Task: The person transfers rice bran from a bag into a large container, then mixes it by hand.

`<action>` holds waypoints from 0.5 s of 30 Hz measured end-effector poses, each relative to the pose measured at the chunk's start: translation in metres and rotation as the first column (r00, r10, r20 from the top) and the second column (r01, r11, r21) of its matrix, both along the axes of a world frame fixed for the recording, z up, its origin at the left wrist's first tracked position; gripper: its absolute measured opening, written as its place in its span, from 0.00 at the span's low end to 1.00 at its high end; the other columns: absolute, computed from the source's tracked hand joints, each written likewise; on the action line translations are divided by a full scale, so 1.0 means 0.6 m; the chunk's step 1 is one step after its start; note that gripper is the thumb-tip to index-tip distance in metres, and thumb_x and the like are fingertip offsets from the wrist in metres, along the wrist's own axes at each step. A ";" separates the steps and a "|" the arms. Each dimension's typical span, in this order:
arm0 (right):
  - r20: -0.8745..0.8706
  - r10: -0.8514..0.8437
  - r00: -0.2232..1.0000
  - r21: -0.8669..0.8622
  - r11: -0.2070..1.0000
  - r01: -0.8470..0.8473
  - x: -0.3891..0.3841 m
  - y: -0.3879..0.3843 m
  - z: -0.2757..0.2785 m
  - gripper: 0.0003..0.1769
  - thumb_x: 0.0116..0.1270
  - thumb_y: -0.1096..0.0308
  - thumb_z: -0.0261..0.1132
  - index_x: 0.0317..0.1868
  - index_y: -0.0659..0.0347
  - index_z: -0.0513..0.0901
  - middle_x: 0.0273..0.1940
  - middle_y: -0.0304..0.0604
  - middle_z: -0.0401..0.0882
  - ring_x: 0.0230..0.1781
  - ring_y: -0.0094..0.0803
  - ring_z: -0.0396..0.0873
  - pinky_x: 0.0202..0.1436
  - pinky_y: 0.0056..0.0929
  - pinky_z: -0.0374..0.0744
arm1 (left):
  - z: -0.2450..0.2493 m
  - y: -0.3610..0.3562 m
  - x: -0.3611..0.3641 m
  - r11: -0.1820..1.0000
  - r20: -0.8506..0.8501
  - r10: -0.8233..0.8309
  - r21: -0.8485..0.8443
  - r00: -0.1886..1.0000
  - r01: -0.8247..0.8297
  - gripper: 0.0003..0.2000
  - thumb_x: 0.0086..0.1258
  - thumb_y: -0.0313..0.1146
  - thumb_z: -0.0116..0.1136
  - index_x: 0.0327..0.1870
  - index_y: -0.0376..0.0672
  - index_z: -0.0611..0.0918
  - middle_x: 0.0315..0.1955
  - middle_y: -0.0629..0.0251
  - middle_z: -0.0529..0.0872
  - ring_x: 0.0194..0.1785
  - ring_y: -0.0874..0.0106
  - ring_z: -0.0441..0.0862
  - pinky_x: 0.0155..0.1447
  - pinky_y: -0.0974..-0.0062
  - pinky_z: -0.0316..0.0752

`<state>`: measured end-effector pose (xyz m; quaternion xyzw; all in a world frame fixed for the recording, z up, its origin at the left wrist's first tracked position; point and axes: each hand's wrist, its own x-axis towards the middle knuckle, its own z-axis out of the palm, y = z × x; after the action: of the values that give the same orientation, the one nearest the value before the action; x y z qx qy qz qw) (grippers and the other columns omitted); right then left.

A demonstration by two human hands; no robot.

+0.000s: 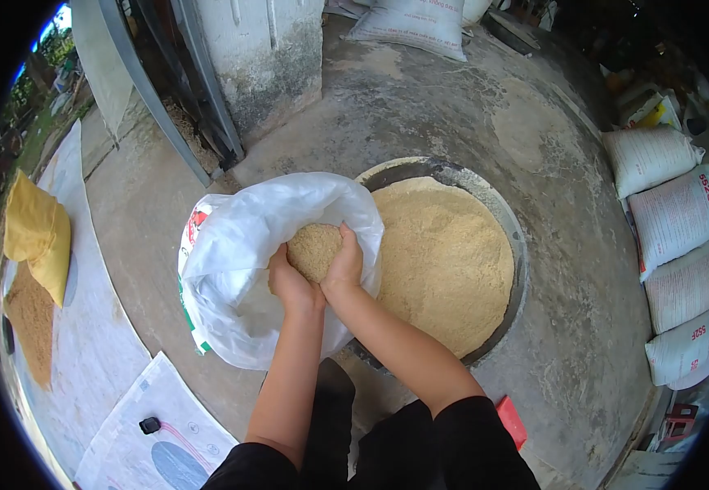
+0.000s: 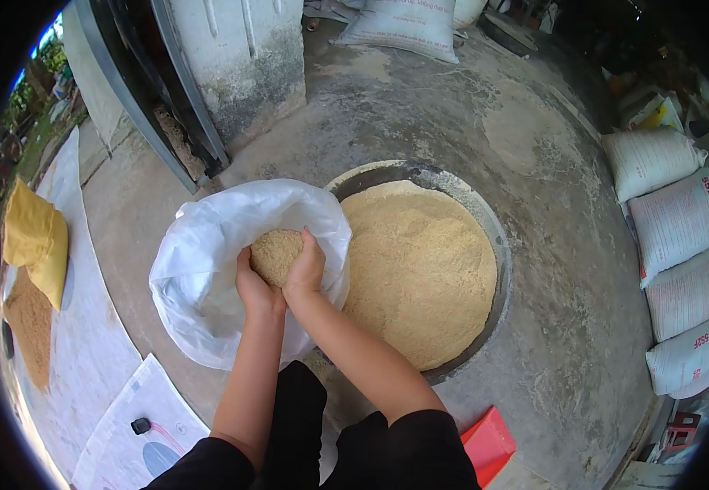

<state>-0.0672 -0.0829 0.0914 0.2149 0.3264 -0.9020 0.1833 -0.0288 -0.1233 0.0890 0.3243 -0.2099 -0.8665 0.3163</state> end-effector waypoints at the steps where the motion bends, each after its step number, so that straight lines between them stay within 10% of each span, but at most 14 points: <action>1: -0.003 0.002 1.000 0.006 1.000 -0.002 0.005 -0.013 -0.002 0.21 0.65 0.56 0.51 0.44 0.68 0.75 0.41 0.48 0.76 0.38 0.38 0.77 0.46 0.33 0.75 | -0.006 -0.012 0.004 0.999 0.018 0.004 -0.035 1.000 -0.003 0.17 0.70 0.39 0.42 0.49 0.34 0.72 0.45 0.59 0.76 0.48 0.65 0.76 0.52 0.68 0.72; 15: -0.328 0.242 0.913 0.551 0.834 -0.023 0.017 -0.052 -0.012 0.24 0.67 0.56 0.50 0.35 0.73 0.79 0.35 0.46 0.79 0.35 0.32 0.75 0.43 0.28 0.71 | 0.038 -0.025 0.016 0.994 0.086 0.103 -0.054 0.991 -0.098 0.20 0.71 0.45 0.37 0.55 0.39 0.69 0.51 0.63 0.73 0.54 0.66 0.72 0.56 0.69 0.70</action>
<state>-0.0572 -0.1143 0.0844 0.0529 0.6089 -0.7835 0.1117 -0.0194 -0.1383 0.1116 0.3647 -0.2288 -0.8286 0.3578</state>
